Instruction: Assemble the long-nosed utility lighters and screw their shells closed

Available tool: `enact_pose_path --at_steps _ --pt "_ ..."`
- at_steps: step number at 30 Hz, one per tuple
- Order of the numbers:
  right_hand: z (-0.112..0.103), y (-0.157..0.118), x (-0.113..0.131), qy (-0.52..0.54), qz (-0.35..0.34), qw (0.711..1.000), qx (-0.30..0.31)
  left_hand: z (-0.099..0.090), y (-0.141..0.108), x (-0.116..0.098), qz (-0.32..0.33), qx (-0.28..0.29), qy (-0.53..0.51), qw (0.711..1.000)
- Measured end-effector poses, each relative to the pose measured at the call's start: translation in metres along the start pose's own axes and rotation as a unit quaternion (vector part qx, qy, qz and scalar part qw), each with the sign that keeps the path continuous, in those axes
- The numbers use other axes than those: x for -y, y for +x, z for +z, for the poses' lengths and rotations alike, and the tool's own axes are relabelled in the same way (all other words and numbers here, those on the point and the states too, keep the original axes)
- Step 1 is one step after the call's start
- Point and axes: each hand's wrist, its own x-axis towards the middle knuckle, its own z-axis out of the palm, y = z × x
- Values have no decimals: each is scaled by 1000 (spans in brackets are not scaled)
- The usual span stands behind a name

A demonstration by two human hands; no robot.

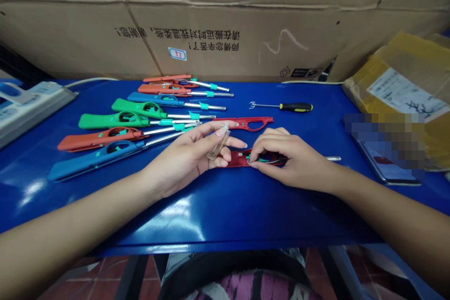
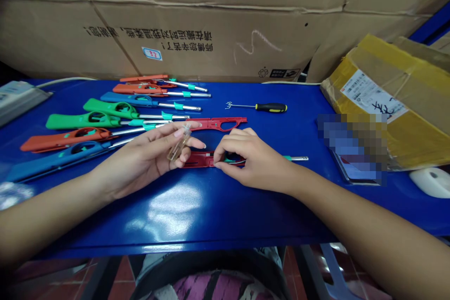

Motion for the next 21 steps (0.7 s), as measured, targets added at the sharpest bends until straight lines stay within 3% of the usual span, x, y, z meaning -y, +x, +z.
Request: enact_pose_path --at_steps 2,4,8,12,15,21 --pt "0 0 0 -3 -3 1000 -1 -1 -1 4 53 35 101 993" --pt "0 0 -1 -2 -6 1000 -2 -4 -3 7 125 46 227 965" --pt "1 0 0 0 -4 1000 -5 -11 -5 10 225 41 464 856" --pt "2 0 1 -7 5 1000 -24 -13 -5 8 262 41 577 773" --pt "3 0 1 -15 13 999 -46 -13 -4 7 277 45 595 753" --pt "5 0 -1 -5 13 998 -64 -13 -2 7 298 62 589 749"
